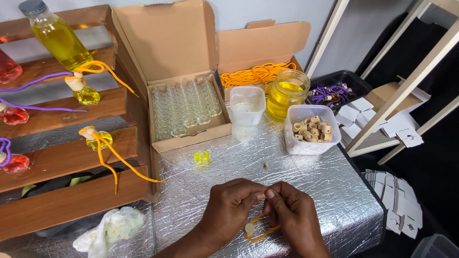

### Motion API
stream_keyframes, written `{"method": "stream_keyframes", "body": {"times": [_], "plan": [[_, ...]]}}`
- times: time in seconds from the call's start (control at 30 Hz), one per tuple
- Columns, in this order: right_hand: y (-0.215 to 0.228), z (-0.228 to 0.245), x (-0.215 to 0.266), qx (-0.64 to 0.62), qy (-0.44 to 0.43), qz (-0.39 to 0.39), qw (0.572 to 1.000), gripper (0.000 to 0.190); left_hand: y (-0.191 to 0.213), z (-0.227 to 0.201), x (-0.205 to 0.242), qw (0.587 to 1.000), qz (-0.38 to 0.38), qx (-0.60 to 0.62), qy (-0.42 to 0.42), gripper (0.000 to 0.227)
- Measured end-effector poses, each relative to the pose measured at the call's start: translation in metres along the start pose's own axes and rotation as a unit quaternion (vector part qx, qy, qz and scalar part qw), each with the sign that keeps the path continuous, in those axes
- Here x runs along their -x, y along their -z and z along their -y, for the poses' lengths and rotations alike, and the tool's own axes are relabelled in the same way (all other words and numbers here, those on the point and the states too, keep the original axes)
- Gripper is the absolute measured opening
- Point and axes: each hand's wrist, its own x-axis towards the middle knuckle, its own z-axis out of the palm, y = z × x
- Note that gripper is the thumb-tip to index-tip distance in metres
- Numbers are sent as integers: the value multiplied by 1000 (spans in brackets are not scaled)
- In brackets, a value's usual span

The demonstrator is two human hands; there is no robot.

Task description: Assembling small perfume bottles by attaching cords and packaging them into individual cardboard boxes.

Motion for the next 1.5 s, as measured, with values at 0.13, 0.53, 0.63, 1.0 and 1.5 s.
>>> {"method": "stream_keyframes", "body": {"times": [0.13, 0.53, 0.63, 1.0, 1.5], "plan": [[-1, 4, 1, 67, 44, -2, 997, 22, -4, 11, -5, 999, -10, -19, 42, 4], [25, -2, -12, 382, 462, -63, 797, 19, -20, 9, -47, 922, 5, 123, 367, 1], [31, -6, -17, 385, 447, -63, 805, 21, -20, 24, -52, 932, 60, 176, 312, 3], [32, 0, -23, 291, 304, -118, 900, 15, -39, 72, -60, 929, 178, -323, -21, 43], [-14, 18, 2, 159, 348, -121, 916, 8, 6, 45, -7, 801, -47, 461, 379, 19]]}}
